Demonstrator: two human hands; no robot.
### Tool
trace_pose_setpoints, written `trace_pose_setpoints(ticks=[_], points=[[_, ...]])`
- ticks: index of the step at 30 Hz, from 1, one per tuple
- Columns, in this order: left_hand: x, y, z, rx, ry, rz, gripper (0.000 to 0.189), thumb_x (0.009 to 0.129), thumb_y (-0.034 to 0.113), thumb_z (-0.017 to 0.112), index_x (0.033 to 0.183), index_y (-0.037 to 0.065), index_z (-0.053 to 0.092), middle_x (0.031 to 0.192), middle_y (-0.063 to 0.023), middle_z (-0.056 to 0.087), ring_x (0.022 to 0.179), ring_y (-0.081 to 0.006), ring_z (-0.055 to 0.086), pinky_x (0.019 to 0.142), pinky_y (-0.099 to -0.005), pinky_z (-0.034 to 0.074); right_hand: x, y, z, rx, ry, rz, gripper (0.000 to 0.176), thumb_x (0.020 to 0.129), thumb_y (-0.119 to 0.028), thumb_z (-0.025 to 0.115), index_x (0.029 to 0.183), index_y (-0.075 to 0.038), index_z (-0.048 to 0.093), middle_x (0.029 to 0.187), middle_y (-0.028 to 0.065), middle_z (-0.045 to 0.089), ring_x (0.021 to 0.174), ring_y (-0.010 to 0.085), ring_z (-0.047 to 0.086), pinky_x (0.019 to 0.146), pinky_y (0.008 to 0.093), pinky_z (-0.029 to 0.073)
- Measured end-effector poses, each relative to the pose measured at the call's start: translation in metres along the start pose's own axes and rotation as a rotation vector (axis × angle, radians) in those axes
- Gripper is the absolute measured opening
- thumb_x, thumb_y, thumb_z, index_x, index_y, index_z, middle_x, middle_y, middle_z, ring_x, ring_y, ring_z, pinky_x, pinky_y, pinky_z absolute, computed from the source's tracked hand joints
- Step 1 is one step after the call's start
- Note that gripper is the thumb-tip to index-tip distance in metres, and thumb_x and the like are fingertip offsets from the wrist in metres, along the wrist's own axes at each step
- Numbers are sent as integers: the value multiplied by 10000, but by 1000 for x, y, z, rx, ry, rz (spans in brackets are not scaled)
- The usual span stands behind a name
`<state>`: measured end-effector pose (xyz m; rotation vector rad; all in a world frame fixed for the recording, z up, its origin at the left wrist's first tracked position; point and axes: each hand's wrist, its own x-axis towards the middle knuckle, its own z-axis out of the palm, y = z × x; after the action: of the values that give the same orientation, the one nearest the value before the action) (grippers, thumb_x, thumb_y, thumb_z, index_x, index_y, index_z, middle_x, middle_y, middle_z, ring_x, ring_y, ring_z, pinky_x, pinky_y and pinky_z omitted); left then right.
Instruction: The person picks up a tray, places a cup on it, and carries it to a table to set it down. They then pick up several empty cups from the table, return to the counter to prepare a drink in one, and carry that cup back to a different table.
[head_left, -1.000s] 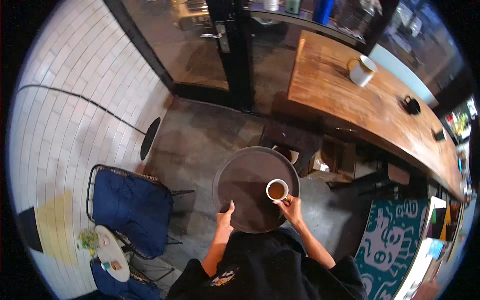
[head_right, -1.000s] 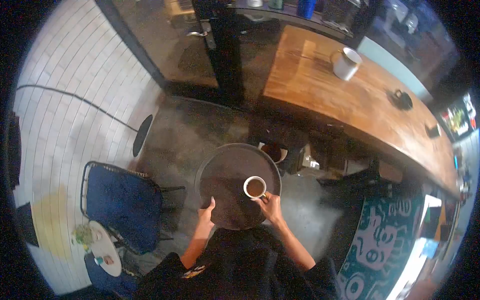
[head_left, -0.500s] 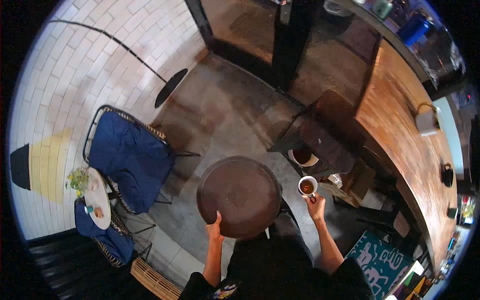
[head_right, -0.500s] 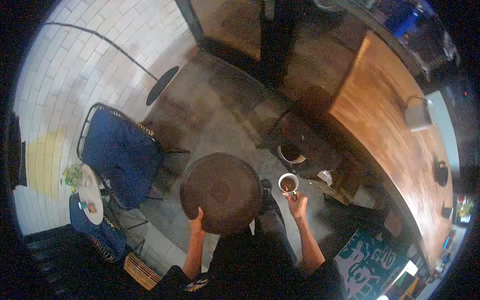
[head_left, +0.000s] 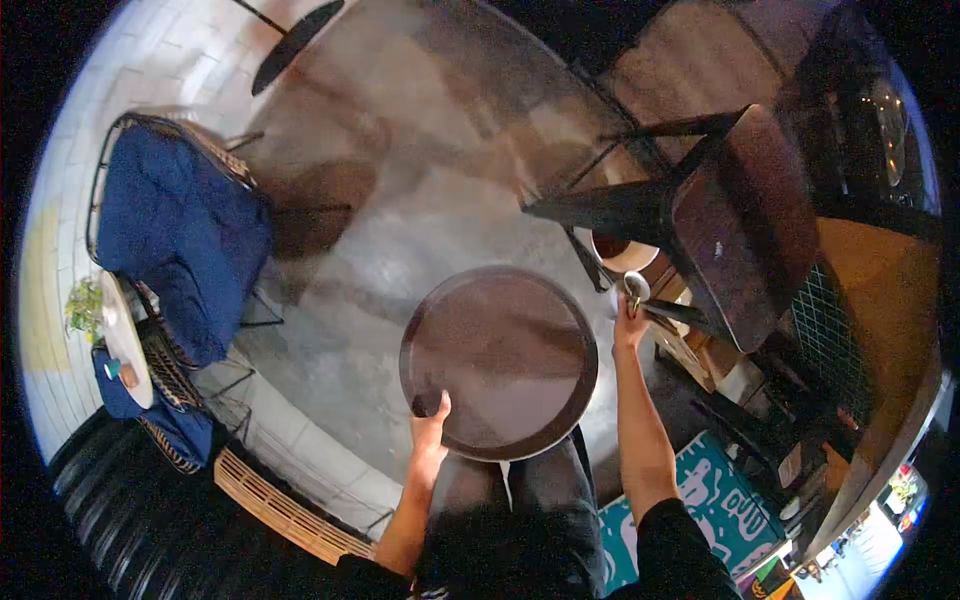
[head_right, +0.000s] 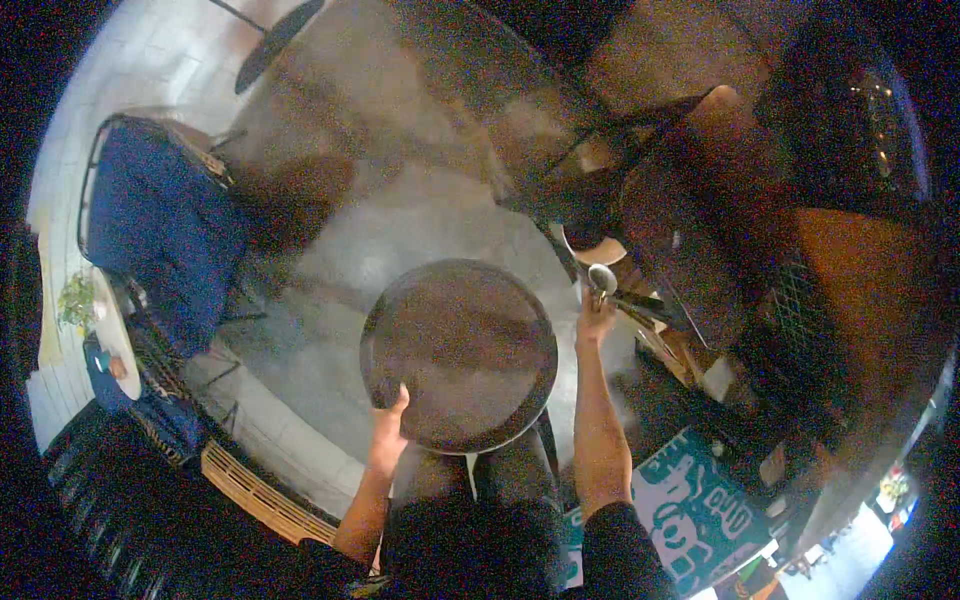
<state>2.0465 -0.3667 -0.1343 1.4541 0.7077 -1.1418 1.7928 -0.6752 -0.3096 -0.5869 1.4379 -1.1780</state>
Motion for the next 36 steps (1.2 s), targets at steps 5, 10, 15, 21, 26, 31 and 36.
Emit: trace_pose_setpoints(ticks=[5,10,15,21,26,31,36], points=[[15,-28,31,69,79,79,497,713,151,782,1124,-5,551,1063,-90,601,917,-205,579,794,-402,491,49,18,1,-1072,171,-203,345,808,-344,675,733,-37,536,673,-6,491,542,113,428,458,295,356],[32,-53,40,95,153,15,501,716,150,780,1118,-37,546,1052,-92,610,902,-199,584,808,-394,479,71,9,8,-896,70,38,309,865,-401,558,920,-97,551,638,6,481,529,88,445,398,259,347],[34,-59,57,86,146,23,450,707,176,797,1053,-23,589,1022,-81,618,895,-189,582,802,-383,478,96,4,0,-753,1,408,219,877,-356,522,858,-139,509,566,-32,380,418,87,346,348,239,263],[41,-68,56,127,220,-42,753,656,255,837,1182,-71,407,1116,-153,556,989,-222,549,858,-403,460,182,82,-89,-679,-120,576,238,892,-367,518,1008,-160,536,673,-15,435,532,113,410,460,288,364],[41,-61,54,140,128,-39,868,619,291,855,1212,-73,335,1146,-171,529,1022,-244,537,892,-419,446,144,16,-30,-606,-201,433,134,862,-280,530,908,-154,527,658,-13,446,491,105,389,419,278,318],[46,-71,46,158,147,-22,712,656,246,826,1192,-16,438,1124,-117,556,1005,-228,544,879,-408,448,157,4,-3,-878,-92,408,105,801,-193,607,833,-149,517,613,-16,461,435,86,375,372,240,267],[41,-64,48,144,148,-29,598,689,204,797,1186,26,516,1122,-73,575,1005,-214,545,872,-399,448,197,20,-1,-1471,20,117,199,770,-193,637,910,-90,539,724,44,553,562,171,503,497,302,400]])
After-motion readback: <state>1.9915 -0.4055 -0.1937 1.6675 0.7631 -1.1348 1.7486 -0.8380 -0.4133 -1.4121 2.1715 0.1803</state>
